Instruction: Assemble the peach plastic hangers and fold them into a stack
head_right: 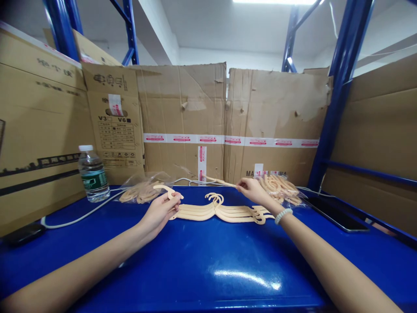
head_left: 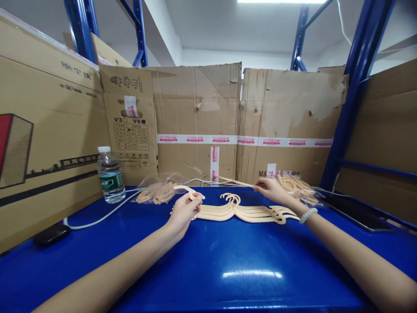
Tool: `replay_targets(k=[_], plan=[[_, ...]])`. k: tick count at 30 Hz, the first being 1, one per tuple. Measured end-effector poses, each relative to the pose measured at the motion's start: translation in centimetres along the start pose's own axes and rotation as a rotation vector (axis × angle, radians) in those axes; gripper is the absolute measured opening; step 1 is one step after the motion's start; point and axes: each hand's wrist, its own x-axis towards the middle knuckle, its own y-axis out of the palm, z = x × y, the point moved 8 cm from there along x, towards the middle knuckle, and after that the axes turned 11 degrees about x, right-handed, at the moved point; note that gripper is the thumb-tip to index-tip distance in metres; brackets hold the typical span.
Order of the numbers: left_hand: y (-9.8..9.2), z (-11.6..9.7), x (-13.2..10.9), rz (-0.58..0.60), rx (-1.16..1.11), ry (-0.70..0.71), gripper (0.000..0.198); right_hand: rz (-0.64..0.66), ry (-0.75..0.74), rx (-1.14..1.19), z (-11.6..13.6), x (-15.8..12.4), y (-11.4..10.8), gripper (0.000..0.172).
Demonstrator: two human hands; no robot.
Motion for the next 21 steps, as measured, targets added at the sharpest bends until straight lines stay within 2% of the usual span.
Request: replay_targets(k=[3, 7, 11, 15, 21], plan=[[-0.8, -0.3, 0.3, -0.066, -0.053, 0.021, 0.039, -0.015, -0.089, -0.090, 1.8, -0.9, -1.1, 0.013], [-1.4, -0.1, 0.5, -0.123, -0.117, 0.004, 0.037, 0.012, -0.193, -0.277, 4.0, -1.8, -1.0, 0.006], [-1.2, 0.2, 0.7, -0.097, -0.114, 0.001, 0.033, 0.050, -0.262, -0.306, 5.0, -2.1, -0.1, 0.006], [-0.9, 0.5, 0.7, -0.066, -0.162, -0.011, 0.031, 0.088, -0.311, -0.345, 6.1, -2.7, 0.5, 0.013], [0.1, 0.1, 0.0, 0.035, -0.141, -0.050, 0.024, 0.132, -0.520, -0.470, 10.0, -4.5, 0.6, 0.030]])
